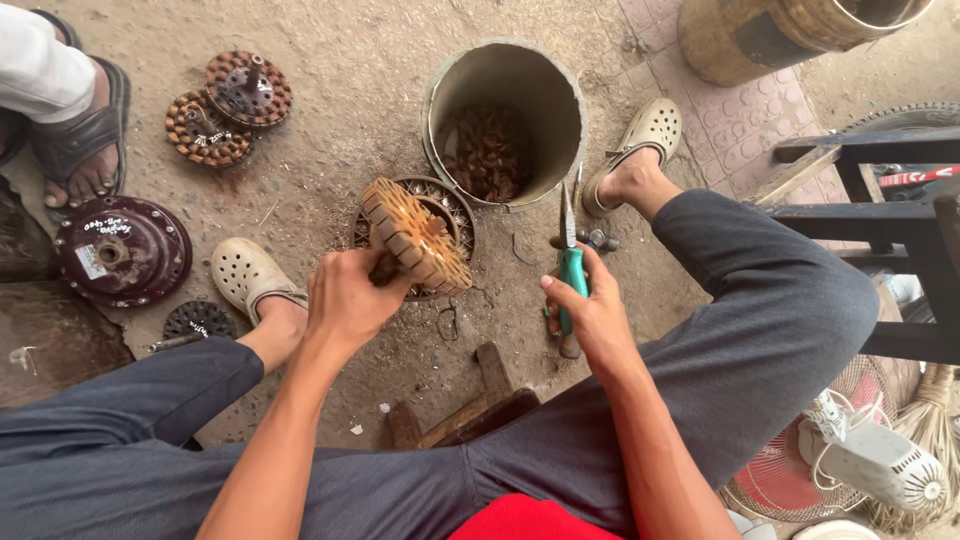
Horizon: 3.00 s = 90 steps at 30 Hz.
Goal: The person uses pliers to pull copper wire coils out of a motor stator and drops the wire into a bucket. The person rotates the stator to access different slots and continues removing wire until the stator is mostly empty.
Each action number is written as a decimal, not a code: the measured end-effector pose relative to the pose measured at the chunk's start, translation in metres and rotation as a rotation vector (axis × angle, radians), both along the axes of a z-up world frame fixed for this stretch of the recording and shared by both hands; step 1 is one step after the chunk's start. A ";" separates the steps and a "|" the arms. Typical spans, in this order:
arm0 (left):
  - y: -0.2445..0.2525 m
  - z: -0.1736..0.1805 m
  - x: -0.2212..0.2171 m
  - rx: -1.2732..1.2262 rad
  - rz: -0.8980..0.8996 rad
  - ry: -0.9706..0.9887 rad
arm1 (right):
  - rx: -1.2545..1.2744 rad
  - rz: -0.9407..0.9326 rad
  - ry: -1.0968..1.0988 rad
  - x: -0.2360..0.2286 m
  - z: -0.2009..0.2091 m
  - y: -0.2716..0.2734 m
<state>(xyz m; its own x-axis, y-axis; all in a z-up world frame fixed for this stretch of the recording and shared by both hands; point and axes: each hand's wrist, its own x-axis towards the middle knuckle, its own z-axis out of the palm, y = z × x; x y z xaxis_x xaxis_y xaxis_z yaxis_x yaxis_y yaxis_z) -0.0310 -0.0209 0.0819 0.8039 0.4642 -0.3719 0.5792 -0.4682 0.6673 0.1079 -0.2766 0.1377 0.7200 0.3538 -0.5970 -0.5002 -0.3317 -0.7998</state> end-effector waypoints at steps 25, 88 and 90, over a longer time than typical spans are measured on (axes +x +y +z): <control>-0.011 -0.016 -0.008 -0.976 0.277 0.050 | -0.044 0.070 -0.075 -0.001 -0.010 0.007; 0.008 -0.047 -0.060 -0.770 -0.003 -0.204 | -0.441 0.723 -0.431 -0.014 0.085 -0.008; 0.011 -0.064 -0.063 -0.750 -0.093 -0.312 | -0.487 1.001 -0.363 -0.019 0.084 -0.006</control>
<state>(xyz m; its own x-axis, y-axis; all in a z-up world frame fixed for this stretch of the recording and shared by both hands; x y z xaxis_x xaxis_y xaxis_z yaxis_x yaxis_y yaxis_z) -0.0944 -0.0094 0.0183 0.9448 0.1069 -0.3098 0.2956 0.1302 0.9464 0.0887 -0.2824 0.2215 0.4060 0.6503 -0.6421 0.3897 -0.7587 -0.5220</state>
